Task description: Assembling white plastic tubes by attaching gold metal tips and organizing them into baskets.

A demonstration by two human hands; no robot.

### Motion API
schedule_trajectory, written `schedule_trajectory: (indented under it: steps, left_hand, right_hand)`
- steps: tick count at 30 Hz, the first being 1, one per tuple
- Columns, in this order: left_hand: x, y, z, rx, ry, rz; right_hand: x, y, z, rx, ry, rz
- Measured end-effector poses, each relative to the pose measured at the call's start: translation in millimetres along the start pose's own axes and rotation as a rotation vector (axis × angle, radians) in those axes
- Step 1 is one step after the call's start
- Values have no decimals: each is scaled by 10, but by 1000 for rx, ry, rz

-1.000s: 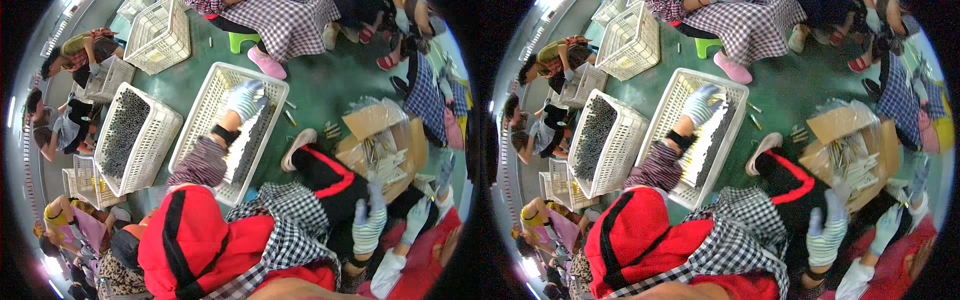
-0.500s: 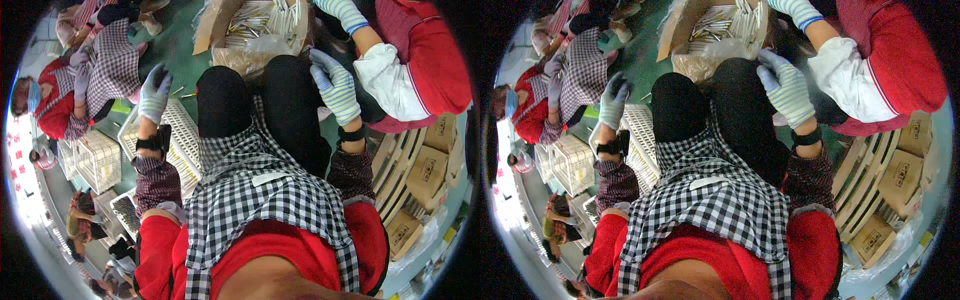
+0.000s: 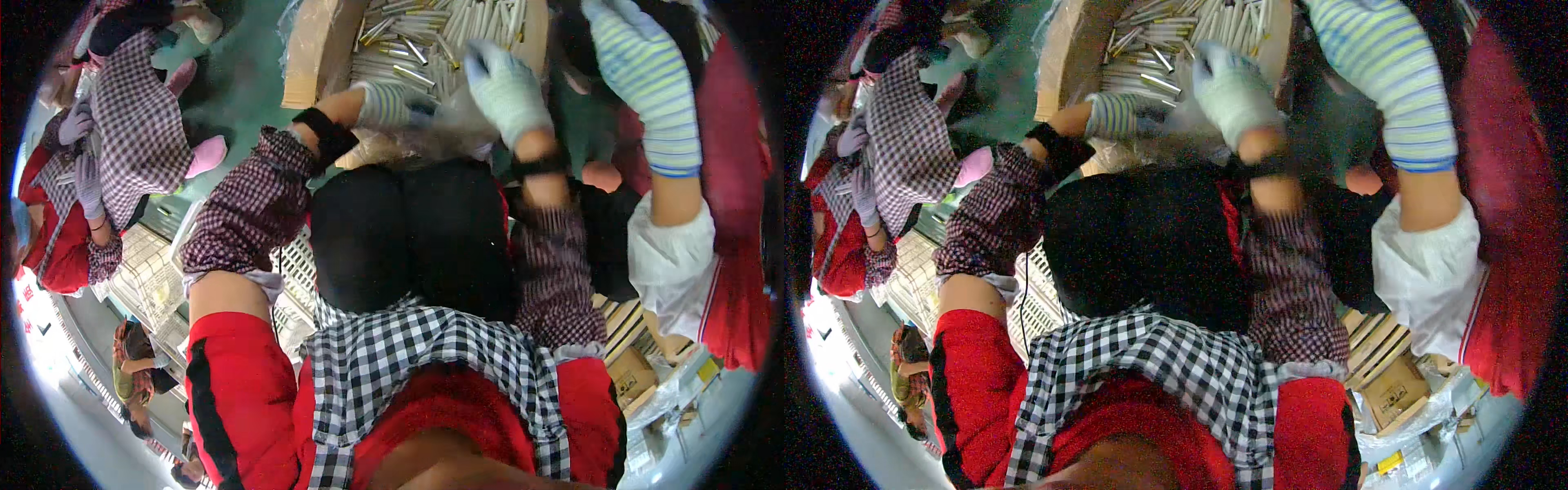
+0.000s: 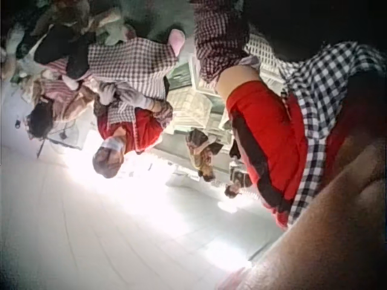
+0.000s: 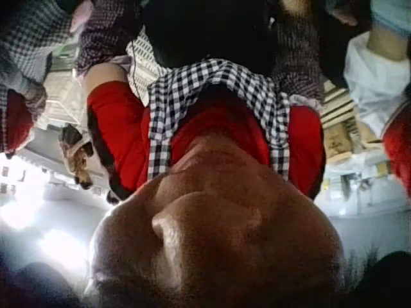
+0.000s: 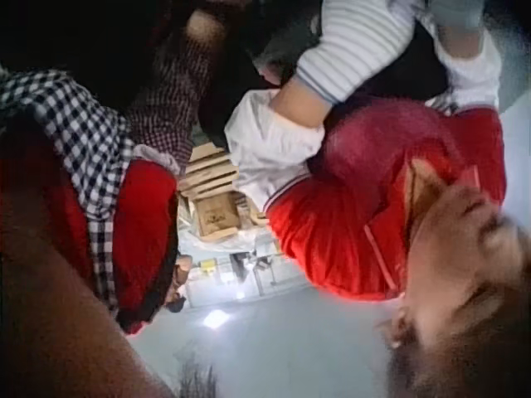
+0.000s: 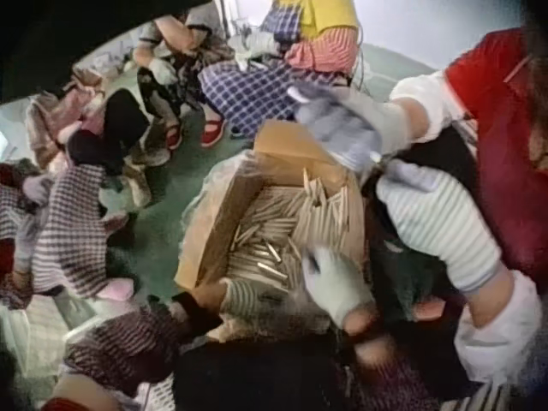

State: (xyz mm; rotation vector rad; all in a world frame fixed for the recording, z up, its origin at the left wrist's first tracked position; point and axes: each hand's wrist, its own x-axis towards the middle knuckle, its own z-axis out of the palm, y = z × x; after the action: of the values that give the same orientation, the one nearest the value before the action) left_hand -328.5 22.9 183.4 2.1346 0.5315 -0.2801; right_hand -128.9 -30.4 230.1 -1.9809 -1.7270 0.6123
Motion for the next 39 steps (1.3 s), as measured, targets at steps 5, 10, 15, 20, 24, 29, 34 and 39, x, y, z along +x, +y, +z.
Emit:
schedule_trajectory:
  steps: [5, 10, 15, 20, 24, 29, 34, 39]
  left_hand:
    - [-197, 110, -136, -287, -33, 7]
    - [-87, -396, -278, 244, 217, -80]
    - [798, -188, -288, -146, -36, -601]
    - [872, -472, -262, 124, -166, -480]
    - [815, -833, -248, 511, -274, -225]
    - [513, -626, 41, 618, -74, -192]
    - [572, -427, 211, 524, 31, -96]
    - [771, -132, 185, 571, -174, -213]
  right_hand:
    - [892, 106, 329, -288, -230, 104]
    - [1154, 193, 752, -569, -631, 186]
    - [1184, 765, 1182, -535, -427, -160]
    - [1097, 1103, 569, -59, -308, -21]
    - [330, 500, 97, 330, -160, 91]
    - [-88, 23, -10, 685, -39, 209]
    - [-215, 52, -28, 939, 4, 311]
    - [-395, 244, -32, 848, 171, 148]
